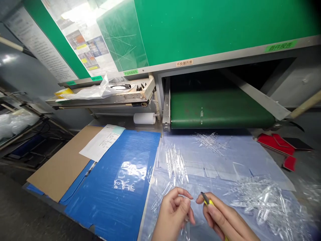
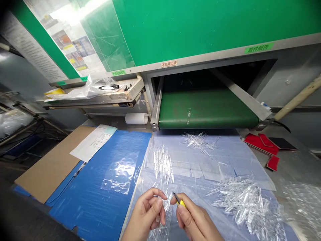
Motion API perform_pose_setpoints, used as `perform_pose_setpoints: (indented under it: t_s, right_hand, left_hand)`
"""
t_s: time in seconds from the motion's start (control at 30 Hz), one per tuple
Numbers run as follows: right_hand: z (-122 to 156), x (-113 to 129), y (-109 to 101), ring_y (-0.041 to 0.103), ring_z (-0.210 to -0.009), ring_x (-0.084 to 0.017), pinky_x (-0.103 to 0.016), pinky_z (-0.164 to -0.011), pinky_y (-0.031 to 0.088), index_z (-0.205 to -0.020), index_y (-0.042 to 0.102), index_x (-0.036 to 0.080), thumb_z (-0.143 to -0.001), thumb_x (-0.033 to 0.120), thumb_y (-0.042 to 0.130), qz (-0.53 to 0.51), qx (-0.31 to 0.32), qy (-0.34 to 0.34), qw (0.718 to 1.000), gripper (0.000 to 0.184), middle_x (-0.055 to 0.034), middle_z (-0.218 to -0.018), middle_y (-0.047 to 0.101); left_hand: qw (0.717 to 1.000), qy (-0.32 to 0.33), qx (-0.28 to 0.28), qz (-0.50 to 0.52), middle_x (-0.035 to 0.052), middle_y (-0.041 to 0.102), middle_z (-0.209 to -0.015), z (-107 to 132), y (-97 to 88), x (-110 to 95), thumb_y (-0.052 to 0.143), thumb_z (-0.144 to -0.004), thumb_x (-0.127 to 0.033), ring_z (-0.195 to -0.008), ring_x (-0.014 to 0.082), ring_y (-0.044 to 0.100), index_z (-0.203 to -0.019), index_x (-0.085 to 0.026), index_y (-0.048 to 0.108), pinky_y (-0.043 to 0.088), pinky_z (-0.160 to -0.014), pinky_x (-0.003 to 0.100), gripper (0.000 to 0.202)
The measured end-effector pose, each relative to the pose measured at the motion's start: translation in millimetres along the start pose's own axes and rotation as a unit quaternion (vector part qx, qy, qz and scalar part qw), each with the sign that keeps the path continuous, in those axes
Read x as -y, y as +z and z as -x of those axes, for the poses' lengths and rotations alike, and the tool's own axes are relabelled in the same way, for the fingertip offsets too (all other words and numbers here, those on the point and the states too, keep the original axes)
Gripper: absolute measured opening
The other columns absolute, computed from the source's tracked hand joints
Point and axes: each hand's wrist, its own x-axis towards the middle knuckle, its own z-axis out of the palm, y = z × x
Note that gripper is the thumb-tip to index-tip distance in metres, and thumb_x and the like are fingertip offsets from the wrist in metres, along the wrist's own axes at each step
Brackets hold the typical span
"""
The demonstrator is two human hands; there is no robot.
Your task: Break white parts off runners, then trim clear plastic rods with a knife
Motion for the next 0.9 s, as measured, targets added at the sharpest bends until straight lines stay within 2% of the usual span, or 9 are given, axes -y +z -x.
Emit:
perform_pose_setpoints:
  t_s: [0.07, 0.13, 0.23, 0.33, 0.43, 0.57, 0.73, 0.8, 0.9]
  right_hand:
    - [0.8, 4.8, 2.2, 0.033, -0.047, -0.011, -0.022, -0.046, 0.032, -0.099, 0.046, 0.025, -0.084, 0.061, 0.032, 0.004, 0.003, 0.003, 1.000, 0.041, 0.0061, -0.058, 0.038]
    - [2.2, 8.2, 4.0, 0.030, -0.046, -0.010, -0.021, -0.044, 0.030, -0.096, 0.046, 0.025, -0.082, 0.063, 0.035, -0.001, 0.033, 0.012, 0.999, 0.042, 0.0071, -0.057, 0.035]
    - [5.3, 10.4, 5.9, 0.024, -0.043, -0.008, -0.019, -0.038, 0.023, -0.090, 0.047, 0.024, -0.081, 0.065, 0.036, -0.010, 0.064, 0.023, 0.998, 0.043, 0.0078, -0.054, 0.033]
    - [8.1, 9.5, 7.5, 0.019, -0.039, -0.007, -0.018, -0.033, 0.016, -0.086, 0.048, 0.023, -0.081, 0.065, 0.035, -0.006, 0.067, 0.028, 0.997, 0.043, 0.0081, -0.051, 0.033]
    - [8.6, 7.7, 9.7, 0.018, -0.038, -0.007, -0.018, -0.032, 0.016, -0.078, 0.046, 0.023, -0.085, 0.062, 0.031, 0.005, 0.074, 0.022, 0.997, 0.043, 0.0079, -0.050, 0.035]
    - [7.6, 10.5, 13.9, 0.033, -0.041, -0.009, -0.020, -0.041, 0.030, -0.067, 0.043, 0.024, -0.089, 0.053, 0.031, 0.075, 0.054, -0.038, 0.995, 0.039, 0.0058, -0.047, 0.040]
    - [7.7, 18.1, 17.3, 0.055, -0.056, -0.015, -0.022, -0.055, 0.042, -0.080, 0.058, 0.028, -0.091, 0.043, 0.032, 0.153, 0.011, -0.118, 0.981, 0.033, 0.0010, -0.061, 0.057]
    - [8.5, 19.1, 16.5, 0.059, -0.064, -0.016, -0.023, -0.059, 0.045, -0.080, 0.059, 0.028, -0.091, 0.039, 0.034, 0.190, 0.009, -0.135, 0.973, 0.030, -0.0007, -0.070, 0.062]
    - [9.9, 20.8, 13.8, 0.061, -0.067, -0.017, -0.023, -0.057, 0.047, -0.086, 0.059, 0.026, -0.090, 0.036, 0.039, 0.253, 0.011, -0.141, 0.957, 0.022, -0.0019, -0.076, 0.063]
  left_hand:
    - [1.000, -0.007, 0.008, -0.006, -0.0037, 0.054, -0.049, 4.5, -0.4, -1.2, 0.058, -0.073, -0.053, -0.037, 0.0037, 0.030, -0.085, -0.015, 0.052, 0.021, -0.039, 0.019, 0.040]
    - [1.000, -0.011, 0.015, -0.012, -0.0032, 0.054, -0.051, 8.4, -1.7, -2.6, 0.059, -0.073, -0.054, -0.039, 0.0039, 0.031, -0.084, -0.015, 0.052, 0.021, -0.040, 0.018, 0.041]
    - [1.000, -0.014, 0.023, -0.015, -0.0027, 0.055, -0.052, 13.1, -4.1, -4.3, 0.059, -0.073, -0.052, -0.040, 0.0042, 0.034, -0.083, -0.015, 0.052, 0.022, -0.040, 0.018, 0.039]
    - [0.999, -0.016, 0.036, 0.027, -0.0029, 0.055, -0.050, 16.2, -5.1, -5.3, 0.059, -0.075, -0.049, -0.037, 0.0032, 0.033, -0.080, -0.015, 0.050, 0.020, -0.038, 0.017, 0.035]
    - [0.996, -0.017, 0.043, 0.078, -0.0027, 0.057, -0.049, 19.5, -4.7, -6.6, 0.058, -0.077, -0.043, -0.033, 0.0013, 0.029, -0.078, -0.015, 0.049, 0.018, -0.036, 0.017, 0.030]
    - [0.994, -0.030, 0.042, 0.092, -0.0025, 0.058, -0.049, 24.2, -4.8, -9.8, 0.058, -0.078, -0.040, -0.032, 0.0009, 0.028, -0.078, -0.016, 0.047, 0.017, -0.036, 0.017, 0.027]
    - [0.995, -0.038, 0.045, 0.078, -0.0027, 0.057, -0.050, 27.2, -7.9, -13.6, 0.055, -0.080, -0.041, -0.033, 0.0013, 0.028, -0.079, -0.016, 0.048, 0.018, -0.037, 0.017, 0.026]
    - [0.996, -0.038, 0.045, 0.065, -0.0032, 0.056, -0.050, 28.4, -9.1, -15.7, 0.056, -0.080, -0.041, -0.034, 0.0018, 0.028, -0.078, -0.016, 0.047, 0.019, -0.038, 0.017, 0.026]
    - [0.998, -0.033, 0.042, 0.021, -0.0032, 0.055, -0.051, 31.1, -9.4, -20.0, 0.054, -0.081, -0.041, -0.039, 0.0032, 0.031, -0.076, -0.017, 0.047, 0.022, -0.042, 0.018, 0.026]
